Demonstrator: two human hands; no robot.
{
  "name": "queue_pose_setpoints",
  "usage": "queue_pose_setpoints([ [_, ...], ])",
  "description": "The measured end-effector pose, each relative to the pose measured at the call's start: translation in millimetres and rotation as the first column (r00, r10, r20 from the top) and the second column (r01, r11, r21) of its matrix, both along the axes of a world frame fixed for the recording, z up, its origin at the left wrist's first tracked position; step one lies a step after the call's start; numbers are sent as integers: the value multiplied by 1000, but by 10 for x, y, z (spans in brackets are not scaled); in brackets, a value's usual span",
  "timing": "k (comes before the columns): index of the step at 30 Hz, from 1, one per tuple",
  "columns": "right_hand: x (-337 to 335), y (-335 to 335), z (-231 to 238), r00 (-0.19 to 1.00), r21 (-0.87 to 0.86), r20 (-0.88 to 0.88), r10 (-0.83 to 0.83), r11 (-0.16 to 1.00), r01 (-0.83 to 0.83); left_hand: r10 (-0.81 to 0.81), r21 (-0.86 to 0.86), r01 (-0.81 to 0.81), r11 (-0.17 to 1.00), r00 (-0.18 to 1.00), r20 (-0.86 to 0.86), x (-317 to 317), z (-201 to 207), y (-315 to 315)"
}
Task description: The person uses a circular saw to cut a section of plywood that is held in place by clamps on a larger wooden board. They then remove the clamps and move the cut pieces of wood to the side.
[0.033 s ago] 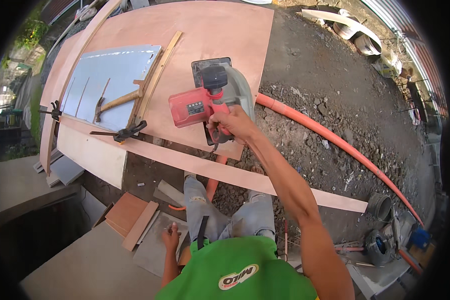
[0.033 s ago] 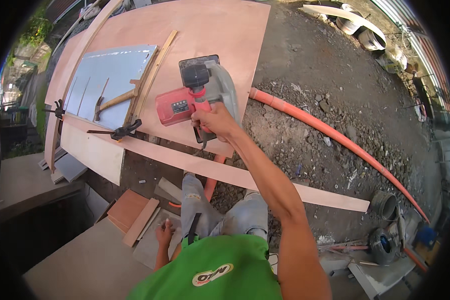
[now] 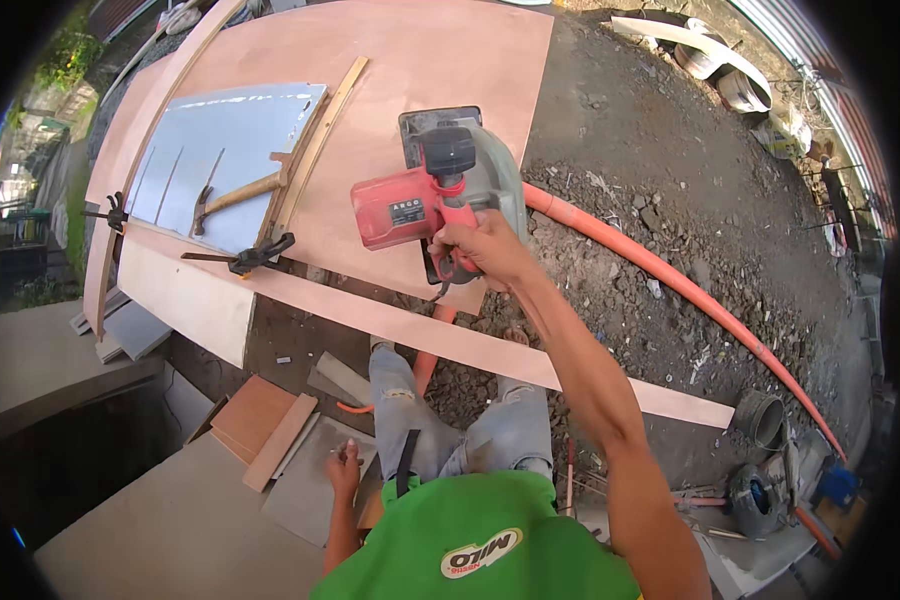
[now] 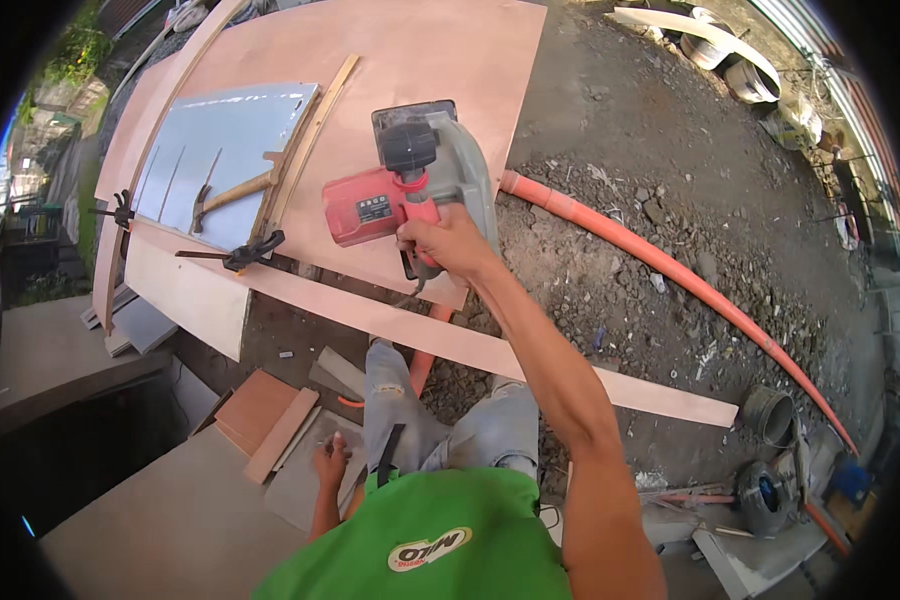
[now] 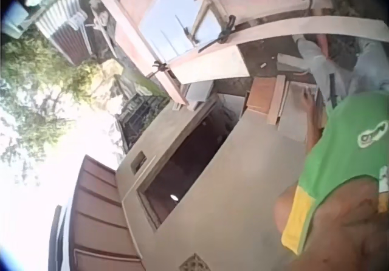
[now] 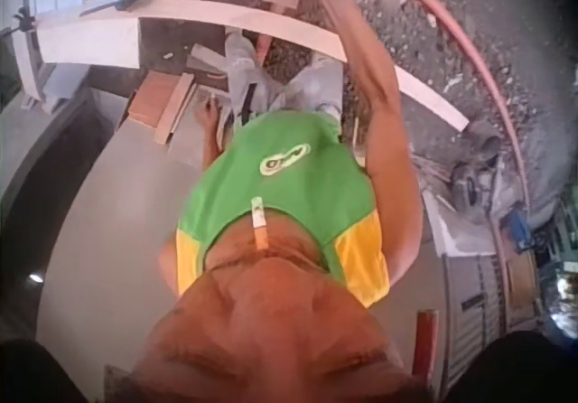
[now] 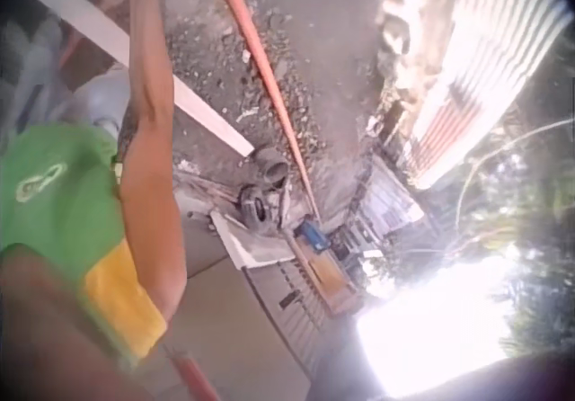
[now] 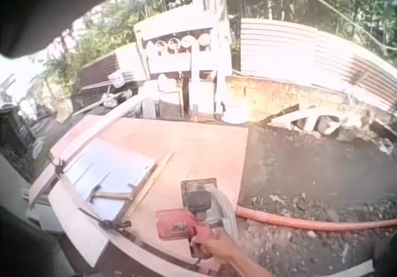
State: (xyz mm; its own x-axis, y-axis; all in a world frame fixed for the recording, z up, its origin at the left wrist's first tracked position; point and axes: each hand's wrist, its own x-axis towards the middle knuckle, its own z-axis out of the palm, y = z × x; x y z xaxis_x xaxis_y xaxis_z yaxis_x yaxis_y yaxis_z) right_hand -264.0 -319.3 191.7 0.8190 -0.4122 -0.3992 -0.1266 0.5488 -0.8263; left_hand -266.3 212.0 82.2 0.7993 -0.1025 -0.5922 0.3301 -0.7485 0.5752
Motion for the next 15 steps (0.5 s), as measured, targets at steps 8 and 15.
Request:
queue_pose_setpoints([
  [8,-1607,-448,-112,947,-263,-284,-150,962,73,-169,68,163,984,980,103,-518,-132,-657],
  [15,-2355,-866,-1552,845,-160,-524,-104,987,23,-165,-324,133,937,983,-75,-931,-1251,-1480],
])
